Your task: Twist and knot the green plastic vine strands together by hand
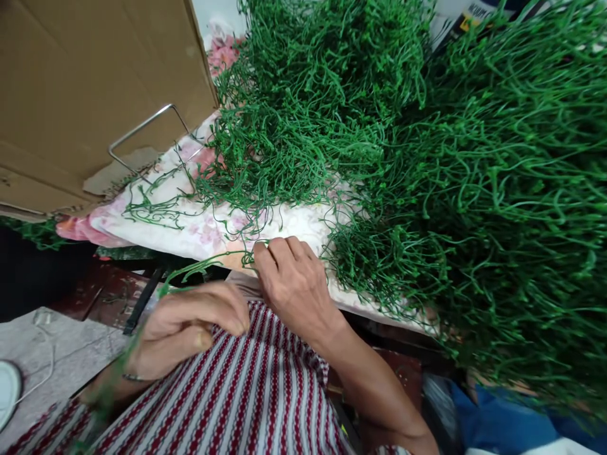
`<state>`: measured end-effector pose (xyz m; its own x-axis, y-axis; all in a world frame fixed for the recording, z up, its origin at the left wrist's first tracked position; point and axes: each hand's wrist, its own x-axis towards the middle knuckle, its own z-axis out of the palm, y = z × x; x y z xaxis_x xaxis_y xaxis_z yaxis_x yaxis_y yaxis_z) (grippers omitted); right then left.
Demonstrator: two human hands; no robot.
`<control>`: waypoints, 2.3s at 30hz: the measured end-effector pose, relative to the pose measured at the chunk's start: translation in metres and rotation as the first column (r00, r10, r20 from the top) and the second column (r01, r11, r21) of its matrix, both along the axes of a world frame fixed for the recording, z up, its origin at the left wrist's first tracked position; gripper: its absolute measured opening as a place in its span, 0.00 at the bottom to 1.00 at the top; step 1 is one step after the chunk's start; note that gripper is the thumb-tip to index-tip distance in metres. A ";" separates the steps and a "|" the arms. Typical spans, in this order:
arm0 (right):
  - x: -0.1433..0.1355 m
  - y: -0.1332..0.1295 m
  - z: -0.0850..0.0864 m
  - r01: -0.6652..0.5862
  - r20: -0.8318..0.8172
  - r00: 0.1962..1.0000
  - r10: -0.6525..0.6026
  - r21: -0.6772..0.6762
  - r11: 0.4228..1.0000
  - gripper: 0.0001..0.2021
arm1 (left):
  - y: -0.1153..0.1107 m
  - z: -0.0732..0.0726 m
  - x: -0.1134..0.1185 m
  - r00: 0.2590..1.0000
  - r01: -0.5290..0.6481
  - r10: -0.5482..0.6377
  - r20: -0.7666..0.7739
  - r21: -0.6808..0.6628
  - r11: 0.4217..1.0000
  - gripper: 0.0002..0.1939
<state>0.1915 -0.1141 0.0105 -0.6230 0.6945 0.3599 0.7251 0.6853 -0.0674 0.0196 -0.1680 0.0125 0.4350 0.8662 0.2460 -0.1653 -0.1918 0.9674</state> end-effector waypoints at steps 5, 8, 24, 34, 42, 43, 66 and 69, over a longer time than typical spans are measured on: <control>-0.002 -0.003 -0.008 -0.032 -0.087 0.996 0.030 -0.029 0.999 0.11 | 0.021 -0.002 -0.001 0.806 -0.537 0.582 -0.109 0.282 0.795 0.13; -0.001 -0.004 -0.020 -0.072 -0.212 0.976 0.057 -0.065 0.995 0.11 | 0.032 -0.018 0.003 0.797 -0.405 0.515 -0.316 0.352 0.844 0.10; 0.040 -0.003 -0.005 -0.263 -0.564 0.823 0.062 -0.283 0.922 0.18 | 0.034 -0.037 0.008 0.813 -0.482 0.522 -0.257 0.205 0.852 0.05; 0.004 -0.005 -0.040 -0.229 -0.595 0.801 0.073 -0.192 0.954 0.12 | 0.029 -0.042 0.018 0.881 -0.415 0.451 -0.144 0.224 0.882 0.04; 0.011 -0.005 -0.031 -0.257 -0.600 0.798 0.057 -0.253 0.933 0.06 | 0.030 -0.043 0.013 0.885 -0.308 0.406 -0.229 0.366 0.878 0.04; 0.011 -0.005 -0.031 -0.246 -0.594 0.803 0.054 -0.247 0.937 0.07 | 0.029 -0.043 0.011 0.885 -0.300 0.396 -0.244 0.350 0.887 0.04; 0.019 -0.008 -0.030 -0.239 -0.219 0.961 0.171 -0.339 0.910 0.08 | 0.023 -0.040 0.008 0.690 -0.150 0.405 -0.600 0.428 0.891 0.08; 0.017 -0.013 -0.036 -0.245 -0.347 0.931 0.111 -0.369 0.897 0.08 | 0.024 -0.042 0.006 0.756 -0.166 0.393 -0.524 0.427 0.889 0.05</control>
